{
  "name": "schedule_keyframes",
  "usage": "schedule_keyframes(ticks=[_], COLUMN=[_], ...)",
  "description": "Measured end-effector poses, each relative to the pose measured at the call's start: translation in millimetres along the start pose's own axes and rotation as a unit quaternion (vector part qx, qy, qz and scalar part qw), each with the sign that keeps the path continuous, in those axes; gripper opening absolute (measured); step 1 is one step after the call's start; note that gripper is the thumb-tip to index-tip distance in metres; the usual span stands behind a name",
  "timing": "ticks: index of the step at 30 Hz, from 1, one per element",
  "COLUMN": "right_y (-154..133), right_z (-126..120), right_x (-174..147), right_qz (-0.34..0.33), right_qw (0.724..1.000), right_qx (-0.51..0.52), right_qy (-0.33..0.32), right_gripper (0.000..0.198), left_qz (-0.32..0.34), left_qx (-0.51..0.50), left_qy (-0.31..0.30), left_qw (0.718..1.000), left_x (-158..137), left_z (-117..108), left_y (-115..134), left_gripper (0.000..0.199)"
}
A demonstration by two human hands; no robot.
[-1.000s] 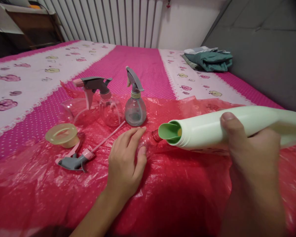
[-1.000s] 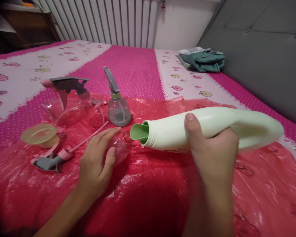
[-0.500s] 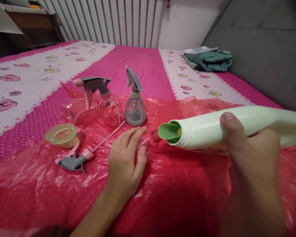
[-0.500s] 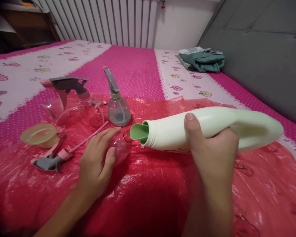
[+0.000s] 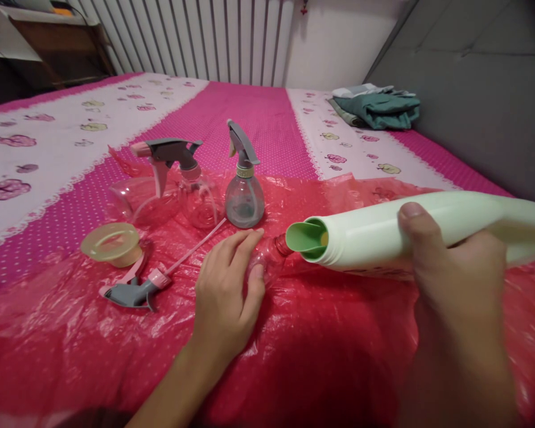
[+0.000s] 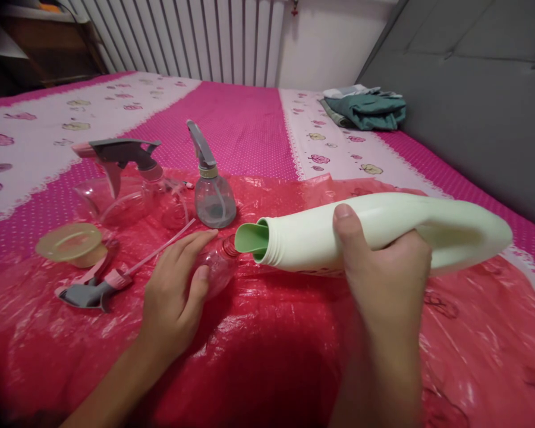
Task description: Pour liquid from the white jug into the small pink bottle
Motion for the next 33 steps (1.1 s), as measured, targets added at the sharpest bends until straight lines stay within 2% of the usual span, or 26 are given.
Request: schedule_keyframes(ticks=[5,33], right_y=[2.1,1.8], right_z=[0.7,0.8], right_x=[0.1,-0.7], right_qz=[-0.014,0.005], right_qw=[1.000,1.000], right_qx=[0.005,0.003], right_qy=[-0.002,0.001], right_gripper=[0.085,0.083], left_qz=[0.000,0.000], left_qx=[0.002,0.002], left_qy=[0.000,-0.003], left_qw=[1.000,1.000], left_x=[0.1,0.5], left_z=[-0.2,0.1], left_y=[0.0,0.0], left_gripper=[0.041,0.040])
Point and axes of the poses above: each hand's wrist, its own x-axis towards the middle knuckle, its own z-axis out of the palm, y = z × x, the point moved 6 cm from there along x, towards the middle knuckle, and after that the axes turned 6 degrees about -z, right-handed, at the moved point
